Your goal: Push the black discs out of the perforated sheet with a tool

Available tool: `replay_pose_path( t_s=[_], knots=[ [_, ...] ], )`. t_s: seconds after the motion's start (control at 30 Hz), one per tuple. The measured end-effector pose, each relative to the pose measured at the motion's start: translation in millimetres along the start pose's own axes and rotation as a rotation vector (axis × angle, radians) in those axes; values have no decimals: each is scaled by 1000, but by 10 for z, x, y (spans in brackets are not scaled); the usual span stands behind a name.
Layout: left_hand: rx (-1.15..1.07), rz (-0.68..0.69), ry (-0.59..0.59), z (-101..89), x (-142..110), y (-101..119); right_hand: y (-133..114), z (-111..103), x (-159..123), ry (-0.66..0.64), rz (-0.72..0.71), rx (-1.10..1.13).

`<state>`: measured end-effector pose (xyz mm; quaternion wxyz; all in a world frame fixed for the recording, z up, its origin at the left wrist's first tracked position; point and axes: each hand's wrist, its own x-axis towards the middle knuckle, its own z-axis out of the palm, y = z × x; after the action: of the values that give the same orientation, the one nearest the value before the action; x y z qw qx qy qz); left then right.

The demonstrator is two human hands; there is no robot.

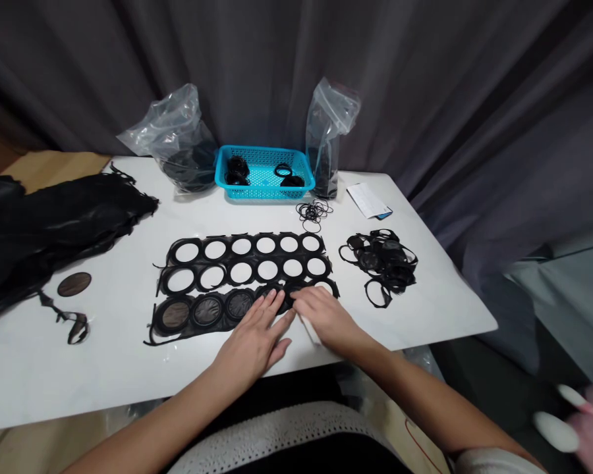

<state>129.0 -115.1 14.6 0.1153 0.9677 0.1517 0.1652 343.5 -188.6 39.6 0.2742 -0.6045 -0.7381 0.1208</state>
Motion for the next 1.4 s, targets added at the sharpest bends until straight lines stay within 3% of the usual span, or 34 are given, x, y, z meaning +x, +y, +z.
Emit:
replay_pose_path(
  t_s=[0.13, 0.23, 0.33, 0.47, 0.63, 1.07, 1.23, 1.3, 1.4],
  knots=[
    [12, 11, -14, -20, 14, 9, 260, -266, 42, 374, 349, -45],
    [8, 52, -49, -121, -4, 13, 310, -431, 130, 446, 507, 36],
    [7, 38, -18, -238, -101, -12, 146, -335, 223, 280, 452, 222],
    [91, -35, 41, -301, -303, -98, -151, -4, 308, 50, 310, 389],
    [119, -38, 9, -279, -430, -140, -270, 167, 351, -77, 210, 424],
    [121, -36, -15, -291, -414, -129, -327, 149, 370, -106, 168, 369],
    [90, -48, 6, -272, -421, -137, -396, 278, 267, -90, -60, 115],
    [69, -60, 31, -244, -429, -134, -355, 291, 233, -40, -111, 43],
    [67, -73, 56, -210, -430, -120, -189, 132, 245, 174, 100, 51]
  ],
)
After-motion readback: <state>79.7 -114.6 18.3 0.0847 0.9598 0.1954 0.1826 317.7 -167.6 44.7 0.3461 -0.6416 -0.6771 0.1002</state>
